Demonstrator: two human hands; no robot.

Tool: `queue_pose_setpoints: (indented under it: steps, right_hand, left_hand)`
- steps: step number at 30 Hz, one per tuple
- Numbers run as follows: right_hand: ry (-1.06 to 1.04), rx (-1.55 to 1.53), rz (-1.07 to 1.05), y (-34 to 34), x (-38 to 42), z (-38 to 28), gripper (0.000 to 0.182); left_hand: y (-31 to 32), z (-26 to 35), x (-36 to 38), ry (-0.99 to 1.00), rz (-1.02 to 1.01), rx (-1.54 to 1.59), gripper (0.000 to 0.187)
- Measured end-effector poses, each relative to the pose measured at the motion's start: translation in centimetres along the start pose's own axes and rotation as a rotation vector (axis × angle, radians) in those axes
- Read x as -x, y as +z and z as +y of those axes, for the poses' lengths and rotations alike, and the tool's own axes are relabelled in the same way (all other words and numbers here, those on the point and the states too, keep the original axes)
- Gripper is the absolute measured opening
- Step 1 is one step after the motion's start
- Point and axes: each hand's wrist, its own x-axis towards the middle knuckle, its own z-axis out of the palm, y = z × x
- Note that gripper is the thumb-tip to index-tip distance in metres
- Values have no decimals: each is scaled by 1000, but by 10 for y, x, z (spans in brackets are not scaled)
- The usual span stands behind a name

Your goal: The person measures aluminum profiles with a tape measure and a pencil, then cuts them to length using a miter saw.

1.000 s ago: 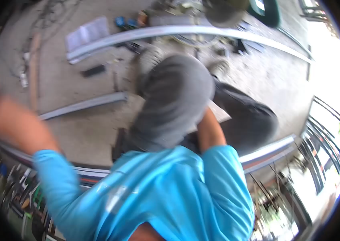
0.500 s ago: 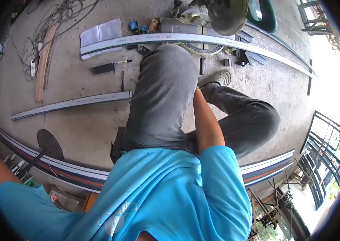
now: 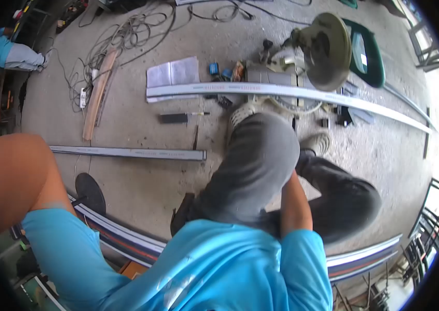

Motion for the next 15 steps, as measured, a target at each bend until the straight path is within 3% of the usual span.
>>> queue_pose_setpoints:
  steps: [15]
  right_hand:
    - [-6,-98,1,6,-1,-11,55]
  left_hand:
    - [-1,-18,-17,-70,-87,5,16]
